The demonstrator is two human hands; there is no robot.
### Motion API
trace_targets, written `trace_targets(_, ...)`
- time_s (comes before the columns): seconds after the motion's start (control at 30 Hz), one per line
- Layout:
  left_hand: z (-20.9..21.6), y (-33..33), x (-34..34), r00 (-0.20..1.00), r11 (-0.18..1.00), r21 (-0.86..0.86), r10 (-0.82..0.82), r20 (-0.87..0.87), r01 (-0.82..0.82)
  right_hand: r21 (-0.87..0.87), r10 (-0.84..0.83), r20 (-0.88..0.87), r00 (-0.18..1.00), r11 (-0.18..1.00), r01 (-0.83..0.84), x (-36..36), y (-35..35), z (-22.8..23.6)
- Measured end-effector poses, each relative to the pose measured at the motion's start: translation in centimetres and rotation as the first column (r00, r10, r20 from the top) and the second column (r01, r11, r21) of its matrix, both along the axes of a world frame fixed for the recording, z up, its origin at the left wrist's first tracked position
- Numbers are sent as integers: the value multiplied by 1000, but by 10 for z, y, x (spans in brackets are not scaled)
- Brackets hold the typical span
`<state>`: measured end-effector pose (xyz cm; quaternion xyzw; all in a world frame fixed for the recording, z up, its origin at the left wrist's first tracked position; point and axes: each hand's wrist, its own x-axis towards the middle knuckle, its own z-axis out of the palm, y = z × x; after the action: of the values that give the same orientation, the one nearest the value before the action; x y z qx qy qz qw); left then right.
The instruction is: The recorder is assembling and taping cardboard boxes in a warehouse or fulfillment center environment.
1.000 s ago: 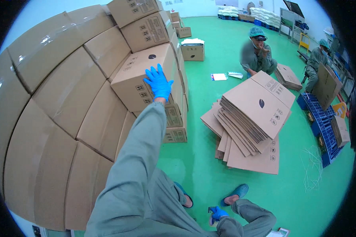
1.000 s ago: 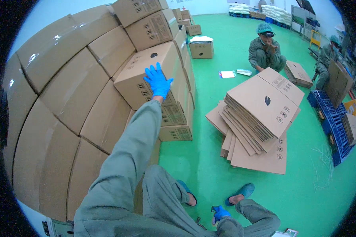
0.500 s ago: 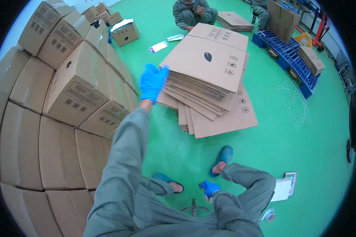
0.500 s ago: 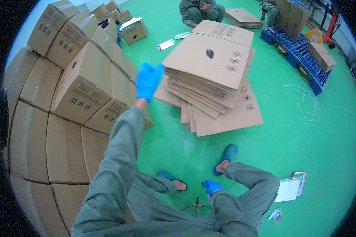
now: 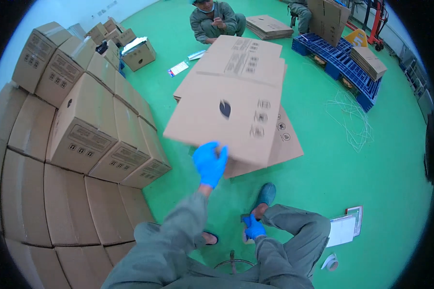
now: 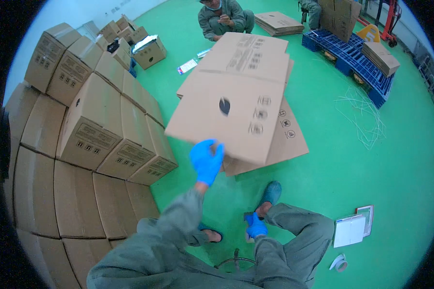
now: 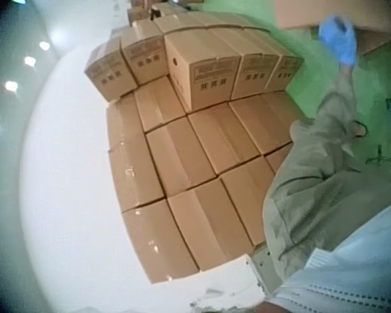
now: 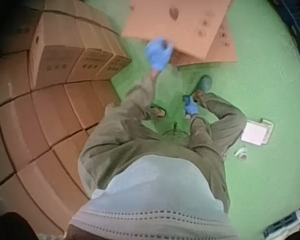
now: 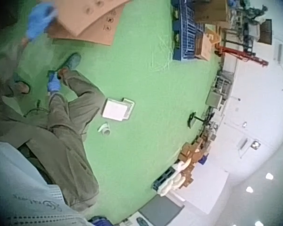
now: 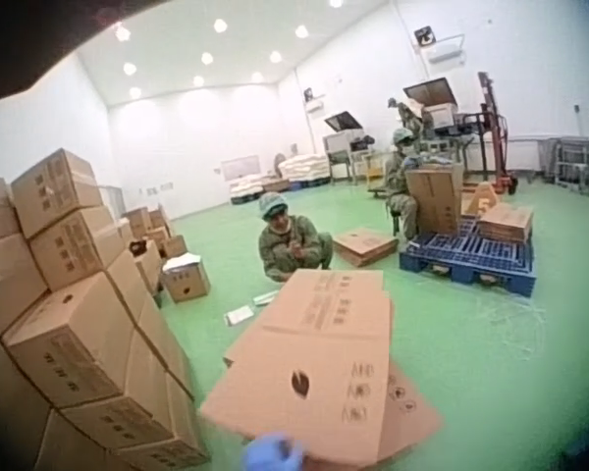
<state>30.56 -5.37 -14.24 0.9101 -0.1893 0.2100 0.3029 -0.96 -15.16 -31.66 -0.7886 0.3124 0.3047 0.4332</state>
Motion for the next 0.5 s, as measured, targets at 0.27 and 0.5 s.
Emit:
trace_targets(0.27, 18, 125, -89, 646, -258, -782, -728, -230, -568, 519, -732, 440, 520, 680, 518, 0, -46, -40)
trace_targets(0.5, 186, 219, -181, 886, 57, -947, -338, -316, -316, 649, -708, 515, 484, 690, 319, 34, -62, 81)
